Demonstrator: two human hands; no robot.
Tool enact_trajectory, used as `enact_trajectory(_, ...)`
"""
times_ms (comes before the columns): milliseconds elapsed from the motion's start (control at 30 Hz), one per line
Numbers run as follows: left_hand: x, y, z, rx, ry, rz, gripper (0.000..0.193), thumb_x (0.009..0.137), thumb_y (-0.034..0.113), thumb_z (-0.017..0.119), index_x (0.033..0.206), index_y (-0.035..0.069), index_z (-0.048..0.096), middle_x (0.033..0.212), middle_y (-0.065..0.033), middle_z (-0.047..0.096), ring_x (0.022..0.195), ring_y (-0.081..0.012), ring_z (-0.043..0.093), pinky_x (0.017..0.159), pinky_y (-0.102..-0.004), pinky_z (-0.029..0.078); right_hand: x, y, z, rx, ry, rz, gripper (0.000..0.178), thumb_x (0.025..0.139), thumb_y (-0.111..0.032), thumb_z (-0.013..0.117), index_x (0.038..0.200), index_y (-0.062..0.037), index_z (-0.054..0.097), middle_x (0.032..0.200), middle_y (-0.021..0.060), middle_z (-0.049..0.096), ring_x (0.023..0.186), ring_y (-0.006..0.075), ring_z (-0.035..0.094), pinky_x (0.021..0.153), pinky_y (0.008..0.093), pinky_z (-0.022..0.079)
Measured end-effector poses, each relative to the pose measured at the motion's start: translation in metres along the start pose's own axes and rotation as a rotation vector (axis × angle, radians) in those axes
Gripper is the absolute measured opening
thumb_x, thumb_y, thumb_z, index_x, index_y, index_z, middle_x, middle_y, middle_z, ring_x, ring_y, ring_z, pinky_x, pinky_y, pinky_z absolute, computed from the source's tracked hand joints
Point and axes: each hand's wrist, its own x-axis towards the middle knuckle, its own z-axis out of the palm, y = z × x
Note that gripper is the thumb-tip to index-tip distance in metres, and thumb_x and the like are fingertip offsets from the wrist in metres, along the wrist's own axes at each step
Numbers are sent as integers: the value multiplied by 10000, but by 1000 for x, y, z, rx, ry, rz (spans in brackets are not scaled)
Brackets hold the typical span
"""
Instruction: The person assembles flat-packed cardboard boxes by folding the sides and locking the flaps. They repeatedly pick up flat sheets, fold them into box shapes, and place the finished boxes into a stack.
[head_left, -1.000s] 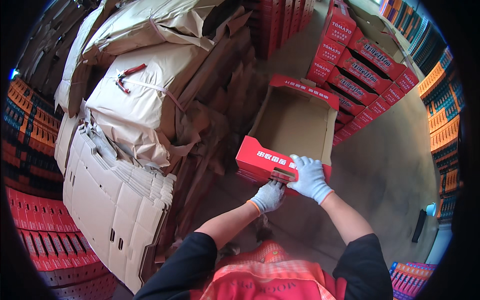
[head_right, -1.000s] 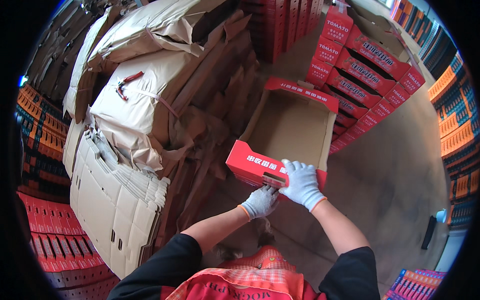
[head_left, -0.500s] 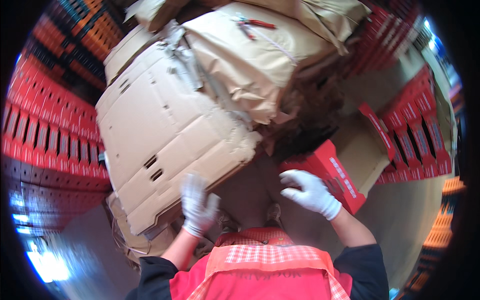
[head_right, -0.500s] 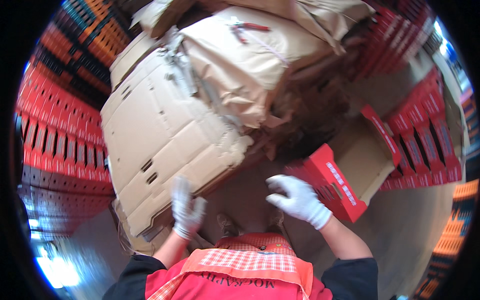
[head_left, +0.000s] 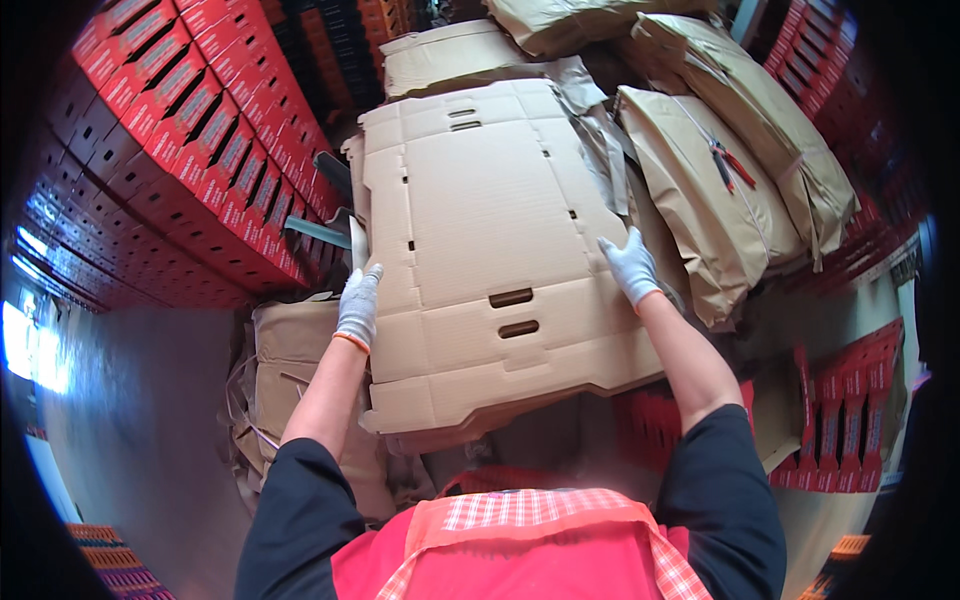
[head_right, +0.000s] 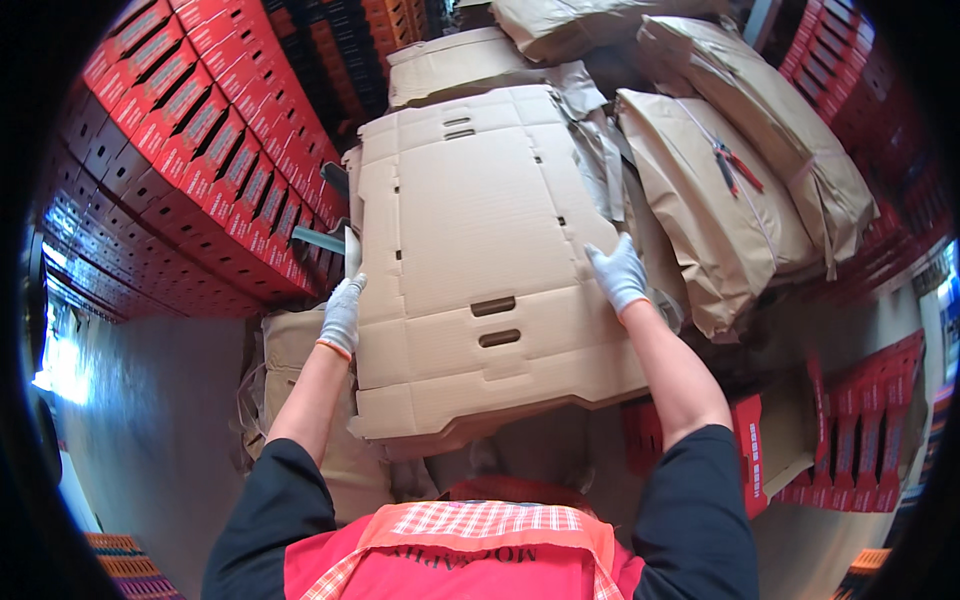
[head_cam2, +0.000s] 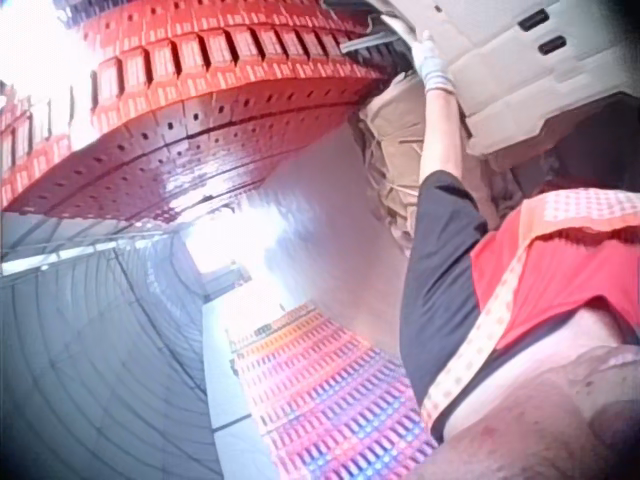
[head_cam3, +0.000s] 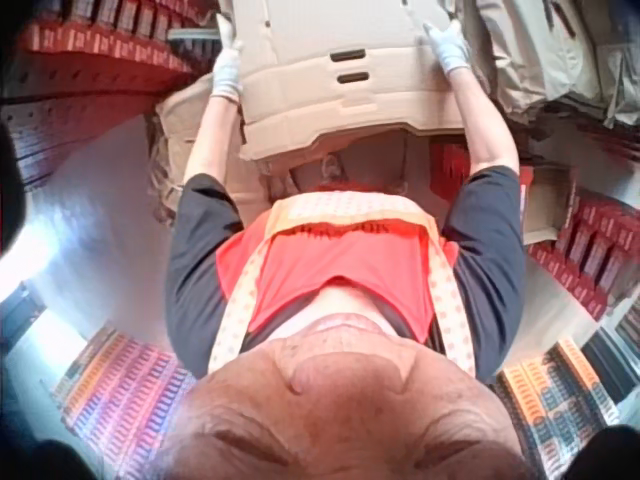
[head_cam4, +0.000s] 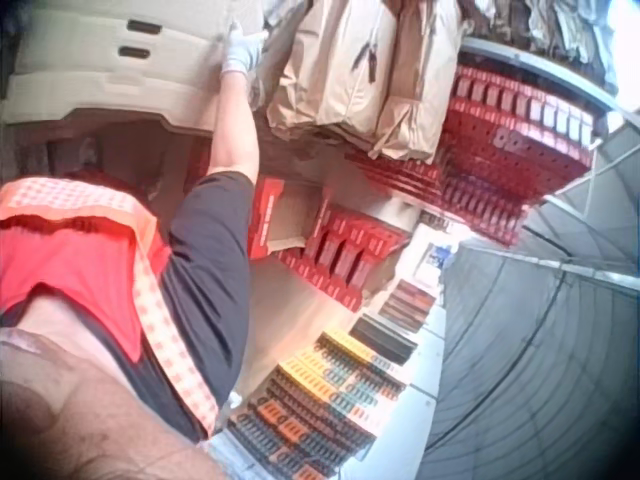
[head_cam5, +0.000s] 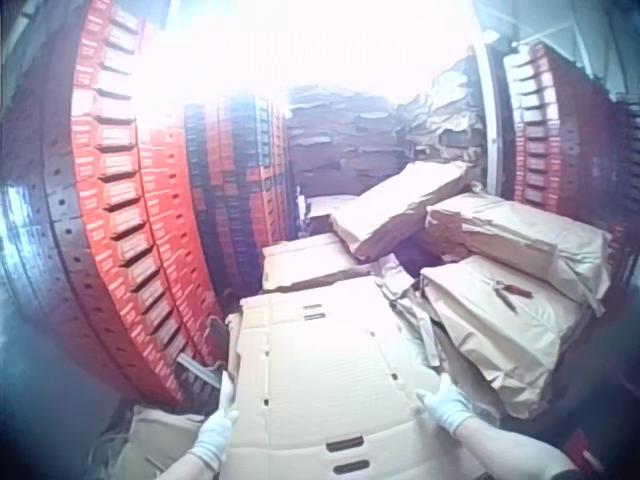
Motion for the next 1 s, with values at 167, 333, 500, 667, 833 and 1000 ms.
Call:
enact_trajectory(167, -9, 29, -73, -643, -437, -247, 473, 953, 322, 612, 1286, -13, 578, 1168, -140, 679, 1055, -226, 657, 946, -333, 506, 4, 7, -59, 272, -72, -128, 838, 845, -454, 724, 1426, 56, 401, 1357, 236, 562, 1247, 348, 558, 1021, 412, 462)
enact_trajectory(333, -30, 44, -56, -638, -584, -253, 426, 886, 109, 638, 1292, -2, 569, 1139, -139, 678, 984, -256, 684, 899, -387, 562, -1, 21, -80, 719, -761, 206, 466, 865, -303, 744, 1199, 5, 638, 1082, 85, 701, 929, 193, 673, 878, 327, 531)
enact_trajectory(500, -100, 46, 92, 351, 94, 263, 590, 942, 168, 542, 1469, -36, 370, 1428, -252, 485, 1361, -343, 446, 1154, -399, 316, -86, -40, 15, 574, -271, -547, 902, 804, -226, 745, 1510, 49, 255, 1538, 211, 343, 1417, 282, 353, 1151, 360, 299)
enact_trajectory(667, -70, 5, 104, 501, 186, 509, 573, 999, 234, 508, 1483, -32, 357, 1522, -267, 356, 1437, -360, 327, 1197, -388, 232, -124, -99, 50, -205, -221, -841, 673, 857, -420, 643, 1409, -72, 477, 1473, 183, 434, 1456, 381, 263, 1118, 716, 51)
enact_trajectory(833, -73, 9, -71, 775, -16, 1160, 647, 830, 183, 658, 1430, 30, 468, 1484, -173, 464, 1353, -357, 447, 1149, -486, 307, -34, -25, -68, 148, 257, -981, 450, 778, 73, 512, 1190, -67, 626, 1267, 145, 615, 1234, 315, 554, 1060, 436, 422)
enact_trajectory(1000, -107, 78, -60, 1056, -645, 1360, 365, 677, 153, 712, 1036, 132, 653, 1135, -53, 647, 1144, -274, 580, 1003, -425, 459, -31, 9, -108, -447, -340, -1550, 386, 748, -161, 698, 1130, -202, 661, 1173, 57, 650, 1133, 259, 605, 923, 433, 482)
